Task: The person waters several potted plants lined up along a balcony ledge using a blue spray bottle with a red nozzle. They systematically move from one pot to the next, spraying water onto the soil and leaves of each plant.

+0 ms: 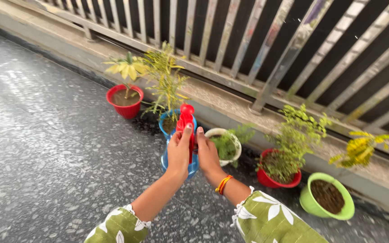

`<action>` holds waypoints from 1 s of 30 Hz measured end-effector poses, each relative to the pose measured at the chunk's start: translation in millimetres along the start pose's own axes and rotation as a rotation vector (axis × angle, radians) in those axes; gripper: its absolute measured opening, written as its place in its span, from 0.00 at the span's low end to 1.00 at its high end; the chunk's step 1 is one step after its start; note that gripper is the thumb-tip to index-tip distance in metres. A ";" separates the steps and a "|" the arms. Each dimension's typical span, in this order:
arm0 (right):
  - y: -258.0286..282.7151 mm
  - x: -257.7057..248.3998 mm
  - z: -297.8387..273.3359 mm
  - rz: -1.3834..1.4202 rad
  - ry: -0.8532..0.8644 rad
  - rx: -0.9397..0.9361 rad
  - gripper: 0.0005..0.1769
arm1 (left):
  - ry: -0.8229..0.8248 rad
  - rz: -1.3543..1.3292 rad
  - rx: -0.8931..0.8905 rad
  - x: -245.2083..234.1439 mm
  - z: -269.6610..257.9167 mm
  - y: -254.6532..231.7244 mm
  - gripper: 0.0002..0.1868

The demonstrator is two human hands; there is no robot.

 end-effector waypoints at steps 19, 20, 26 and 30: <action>60.4 129.9 85.2 0.804 0.287 -0.036 0.29 | -0.314 0.877 0.391 -17.3 72.6 -115.6 0.31; 56.0 129.7 87.9 0.795 0.296 -0.017 0.29 | -0.319 0.915 0.385 -15.6 69.9 -115.8 0.31; 29.2 123.8 98.0 0.921 0.439 0.061 0.25 | -0.368 0.948 0.406 -10.5 61.2 -89.6 0.31; 16.0 112.8 90.5 0.939 0.450 0.116 0.22 | -0.359 0.948 0.359 -9.3 57.7 -72.4 0.29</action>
Point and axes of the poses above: each hand's wrist, its own z-axis towards the middle knuckle, its own x-axis out of the palm, y = z × x, the point moved 6 cm from there along z, towards the middle knuckle
